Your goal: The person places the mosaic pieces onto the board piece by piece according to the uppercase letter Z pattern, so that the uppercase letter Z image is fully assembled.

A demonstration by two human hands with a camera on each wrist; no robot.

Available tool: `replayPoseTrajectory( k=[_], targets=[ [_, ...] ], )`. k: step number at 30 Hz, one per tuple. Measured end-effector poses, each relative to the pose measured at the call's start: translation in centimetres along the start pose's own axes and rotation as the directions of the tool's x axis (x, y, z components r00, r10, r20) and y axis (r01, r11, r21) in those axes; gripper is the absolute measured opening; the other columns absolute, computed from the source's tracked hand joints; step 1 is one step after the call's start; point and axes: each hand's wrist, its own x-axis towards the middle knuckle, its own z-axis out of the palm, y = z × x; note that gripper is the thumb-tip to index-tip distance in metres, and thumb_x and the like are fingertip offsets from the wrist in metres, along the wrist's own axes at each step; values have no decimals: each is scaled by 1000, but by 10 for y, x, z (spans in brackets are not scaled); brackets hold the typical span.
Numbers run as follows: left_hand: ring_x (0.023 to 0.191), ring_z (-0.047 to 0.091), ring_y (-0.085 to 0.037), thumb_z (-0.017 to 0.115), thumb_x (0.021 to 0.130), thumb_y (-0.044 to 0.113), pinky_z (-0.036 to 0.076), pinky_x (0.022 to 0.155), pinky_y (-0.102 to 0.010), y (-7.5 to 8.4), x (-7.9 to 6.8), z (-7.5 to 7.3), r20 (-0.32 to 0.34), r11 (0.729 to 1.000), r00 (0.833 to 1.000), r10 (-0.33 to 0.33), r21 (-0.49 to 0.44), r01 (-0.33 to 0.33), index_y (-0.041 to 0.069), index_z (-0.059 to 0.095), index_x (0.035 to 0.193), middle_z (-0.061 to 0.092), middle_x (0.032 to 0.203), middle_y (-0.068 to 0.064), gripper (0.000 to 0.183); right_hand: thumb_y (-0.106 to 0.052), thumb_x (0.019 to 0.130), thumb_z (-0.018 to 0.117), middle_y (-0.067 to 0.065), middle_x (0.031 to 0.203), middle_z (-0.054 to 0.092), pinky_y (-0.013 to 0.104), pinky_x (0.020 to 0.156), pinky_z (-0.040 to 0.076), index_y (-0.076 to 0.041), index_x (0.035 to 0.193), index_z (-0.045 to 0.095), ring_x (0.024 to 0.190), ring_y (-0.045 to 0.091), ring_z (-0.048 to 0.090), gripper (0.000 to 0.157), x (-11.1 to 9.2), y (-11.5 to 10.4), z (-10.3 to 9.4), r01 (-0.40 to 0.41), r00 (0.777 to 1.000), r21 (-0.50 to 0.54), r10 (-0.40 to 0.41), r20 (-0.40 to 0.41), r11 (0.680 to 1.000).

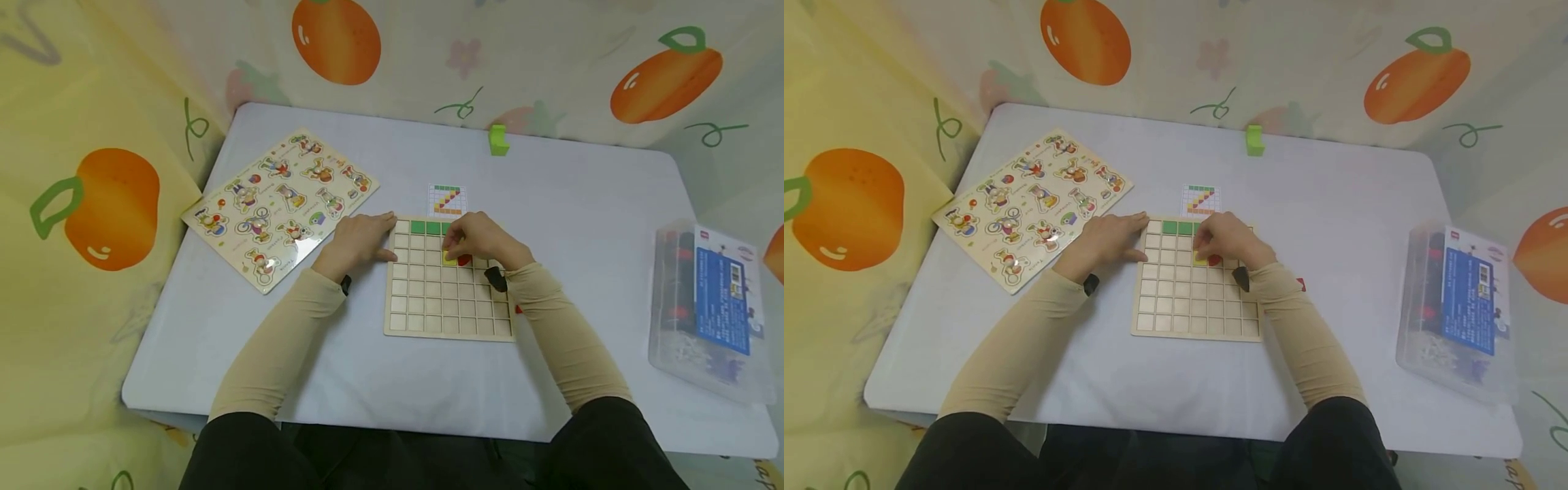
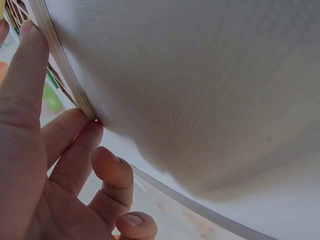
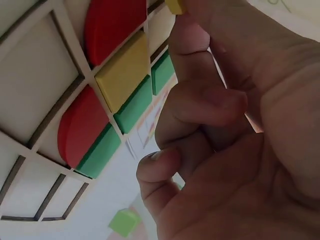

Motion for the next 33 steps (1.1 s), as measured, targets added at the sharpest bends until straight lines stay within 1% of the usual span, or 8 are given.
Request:
replayPoseTrajectory(
  k=[5, 8, 10, 15, 17, 20, 28, 33],
  targets=[
    [137, 59, -32, 74, 87, 56, 57, 88, -44, 0, 0, -1, 2, 1000, 1000, 3, 7, -3, 24, 38, 161, 36, 168, 8, 88, -18, 85, 86, 6, 89, 78, 27, 74, 51, -10, 93, 78, 78, 17, 70, 14, 1, -3, 4, -79, 997, -39, 78, -16, 996],
    [137, 60, -32, 75, 87, 56, 57, 86, -43, 1, 0, 0, -1, 1000, 1000, 4, 14, -4, 24, 38, 160, 36, 168, 8, 88, -20, 86, 85, 6, 90, 79, 31, 75, 53, -11, 95, 78, 79, 17, 71, 15, -1, -4, 6, -115, 993, -58, 114, -14, 992],
    [136, 60, -32, 75, 87, 56, 57, 85, -43, 1, 0, 0, -1, 1000, 1000, 5, 15, -5, 24, 39, 160, 36, 168, 8, 88, -22, 87, 84, 6, 90, 79, 34, 79, 56, -11, 97, 79, 79, 16, 71, 16, -4, -4, 6, -113, 994, -57, 113, -9, 992],
    [136, 60, -34, 74, 87, 56, 57, 88, -45, 1, 0, -1, 10, 1000, 1000, 12, 15, -12, 23, 38, 161, 36, 168, 7, 88, -21, 90, 81, 8, 93, 81, 43, 92, 57, -6, 101, 80, 87, 21, 73, 18, -13, 6, 5, -53, 998, -25, 52, -28, 998],
    [135, 61, -34, 74, 88, 56, 57, 89, -46, 1, 0, -1, 8, 1000, 1000, 11, 18, -11, 23, 39, 160, 37, 168, 6, 87, -20, 91, 80, 10, 94, 81, 44, 93, 56, -6, 101, 80, 92, 24, 72, 17, -18, 11, 2, -42, 998, -20, 42, -43, 999],
    [134, 61, -35, 74, 88, 56, 57, 91, -48, 0, 1, -2, 3, 1000, 1000, 4, 17, -4, 22, 41, 159, 38, 168, 5, 86, -20, 92, 79, 11, 99, 81, 45, 92, 53, -6, 101, 80, 99, 27, 68, 16, -24, 15, -3, -67, 996, -18, 66, -55, 998],
    [131, 63, -36, 74, 87, 56, 57, 87, -48, -1, 1, -1, -5, 1000, 1000, 10, 8, -10, 22, 46, 155, 37, 168, 5, 80, -24, 93, 79, 15, 110, 79, 46, 92, 51, -7, 103, 82, 105, 30, 62, 20, -53, 36, -17, -223, 971, -7, 222, -84, 975],
    [129, 64, -36, 74, 88, 56, 57, 86, -47, 0, 2, 0, -11, 1000, 1000, 18, 14, -18, 22, 47, 153, 38, 168, 5, 79, -24, 94, 77, 21, 119, 76, 53, 97, 51, -6, 106, 81, 112, 36, 61, 23, -72, 55, -23, -311, 948, -9, 309, -75, 950]
  ],
)
